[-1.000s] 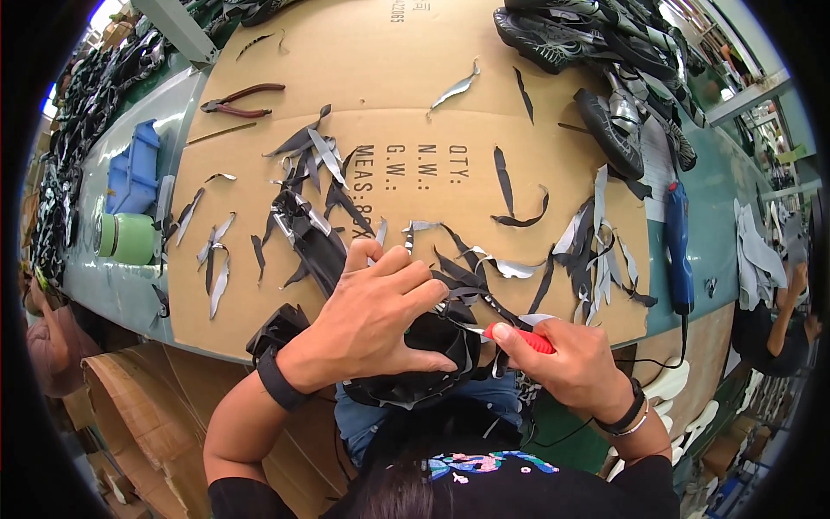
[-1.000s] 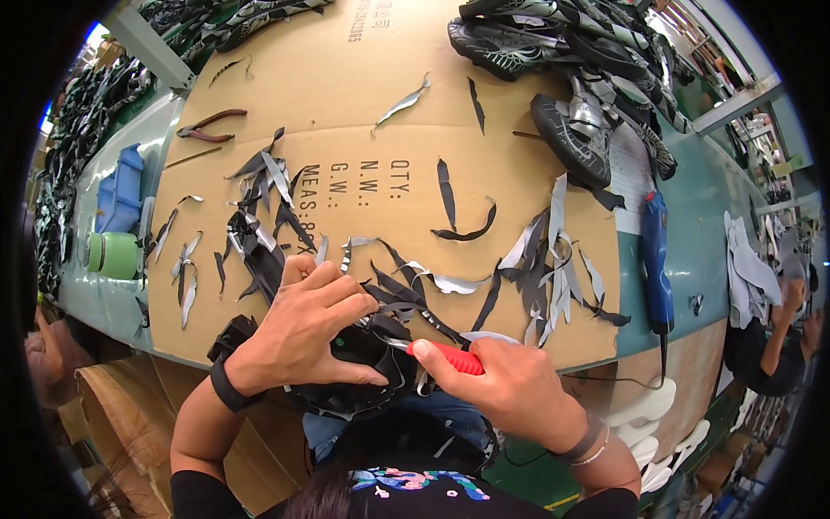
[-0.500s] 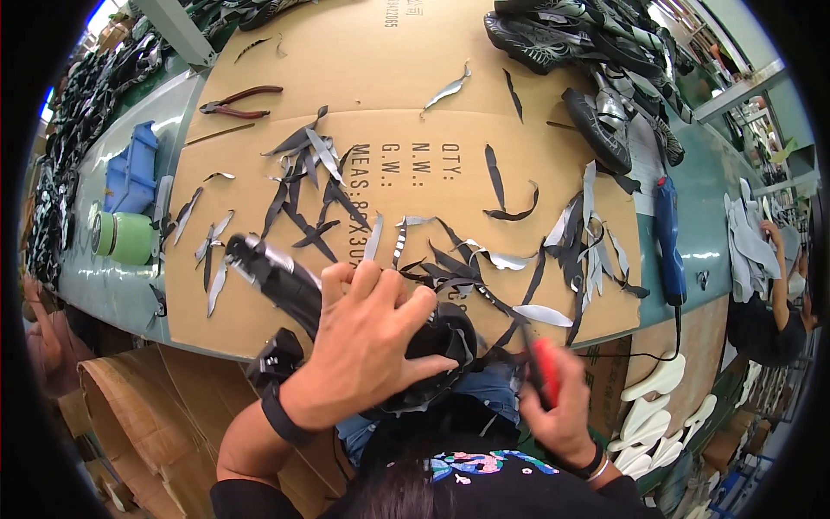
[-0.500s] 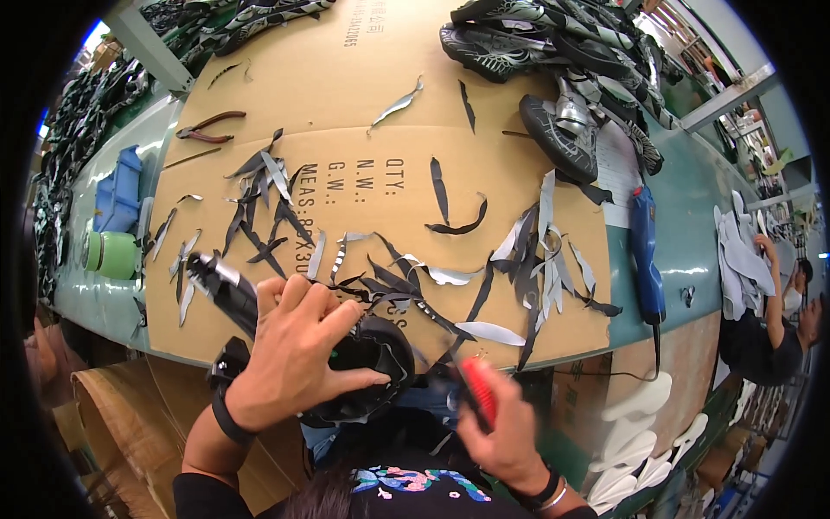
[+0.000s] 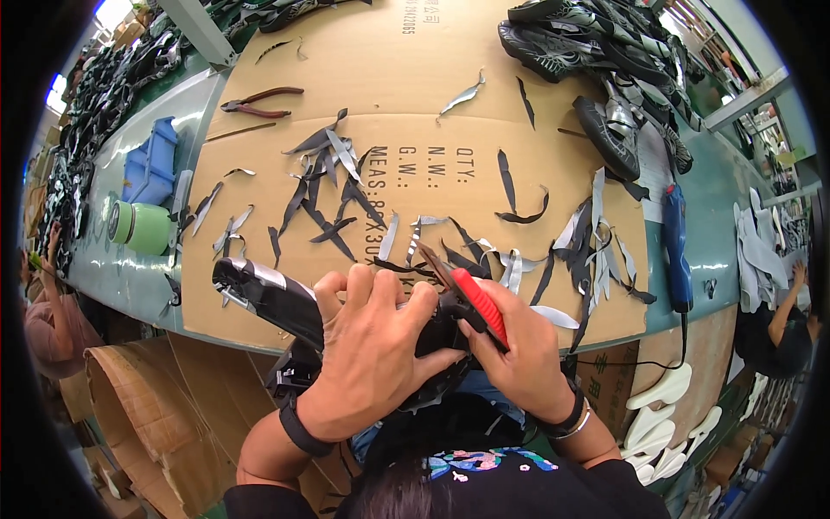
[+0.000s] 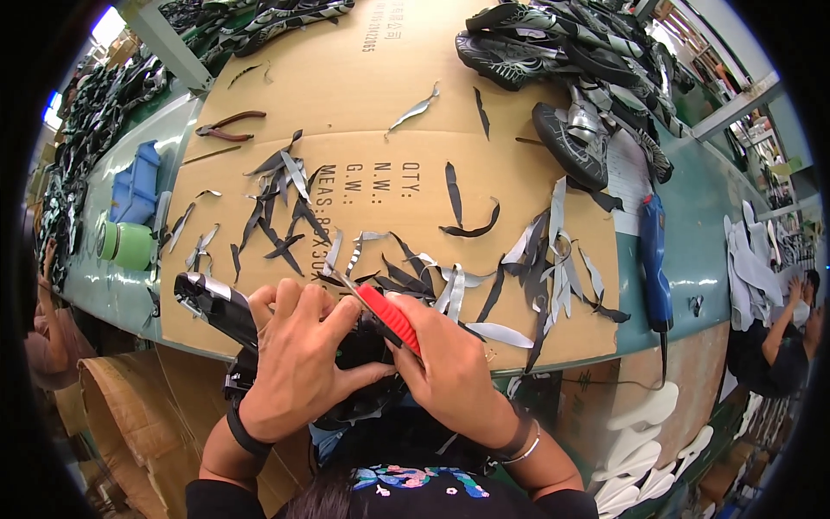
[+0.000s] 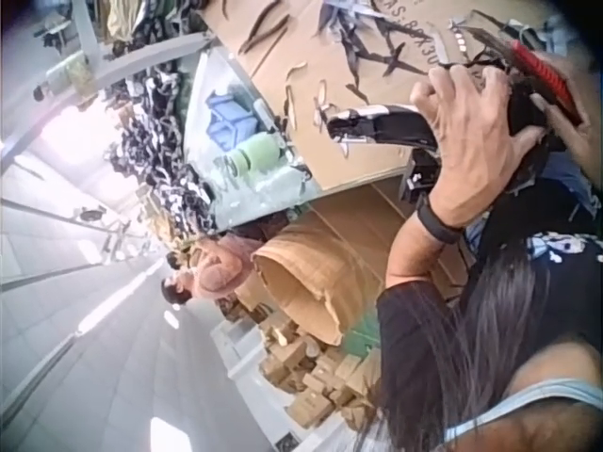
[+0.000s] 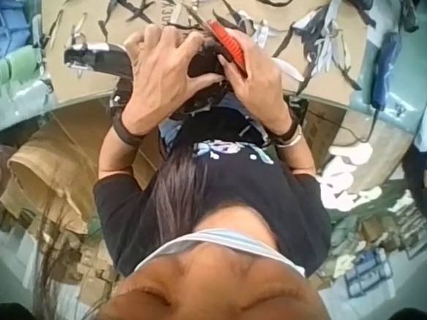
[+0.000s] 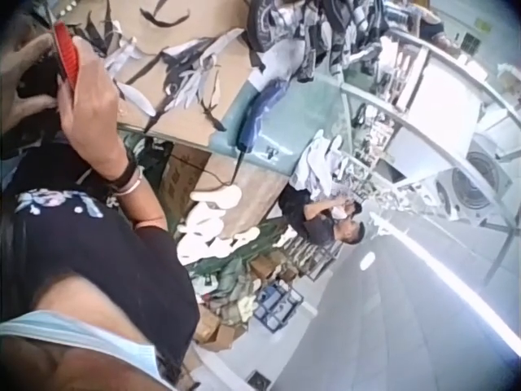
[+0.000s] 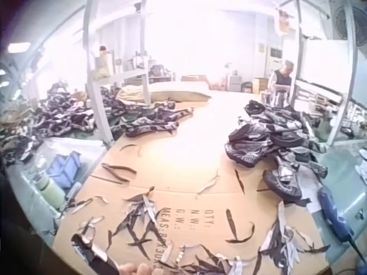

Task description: The person picks up a bicycle saddle, trims excess material from its underside with a utility knife, and sets it aside, repeating the process for several more saddles.

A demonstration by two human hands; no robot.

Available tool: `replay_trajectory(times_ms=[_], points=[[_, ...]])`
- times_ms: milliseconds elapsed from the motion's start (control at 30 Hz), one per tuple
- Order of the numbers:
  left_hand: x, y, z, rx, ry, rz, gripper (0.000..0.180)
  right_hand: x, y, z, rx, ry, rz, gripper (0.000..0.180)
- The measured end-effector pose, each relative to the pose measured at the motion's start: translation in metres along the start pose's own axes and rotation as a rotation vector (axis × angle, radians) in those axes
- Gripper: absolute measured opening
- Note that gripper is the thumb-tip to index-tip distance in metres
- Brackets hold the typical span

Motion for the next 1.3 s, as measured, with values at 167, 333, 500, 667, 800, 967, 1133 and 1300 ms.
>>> replay_trajectory(times_ms=[167,333,500,667,800,967,1133,1300], points=[[-0.01,0.018,0.0,0.022,-0.061,-0.093,0.057,0.046,-0.011,-0.012,0.114,0.449,0.273,0.042],[-0.035,0.02,-0.003,0.118,-0.278,-0.084,0.057,0.082,-0.032,-0.042,0.259,0.743,0.603,0.041],[0.005,0.014,0.021,0.118,0.028,-0.069,0.039,0.048,-0.002,-0.011,0.012,0.548,0.528,0.041],[0.023,0.022,0.024,0.214,0.143,-0.184,0.019,0.047,-0.018,-0.016,0.021,0.411,0.339,0.045],[0.018,0.025,0.032,0.171,0.134,-0.234,0.014,0.037,-0.019,-0.01,0.019,0.321,0.411,0.057],[-0.024,0.023,0.031,0.213,-0.087,-0.251,0.015,0.047,-0.04,-0.022,0.022,0.326,0.212,0.063],[-0.026,0.021,0.031,0.197,-0.091,-0.293,0.017,0.037,-0.029,-0.027,-0.165,0.207,0.033,0.054],[-0.031,0.023,0.026,0.207,-0.096,-0.334,0.017,0.037,-0.011,-0.021,-0.404,0.381,-0.081,0.057]])
Point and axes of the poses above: each hand's wrist, its own z-axis towards the middle knuckle, its own y-axis out of the palm, x = y × z, the point moved 9 cm from there along z, towards the middle knuckle, and after that the axes turned 12 degrees about z, right-handed, at the moved point
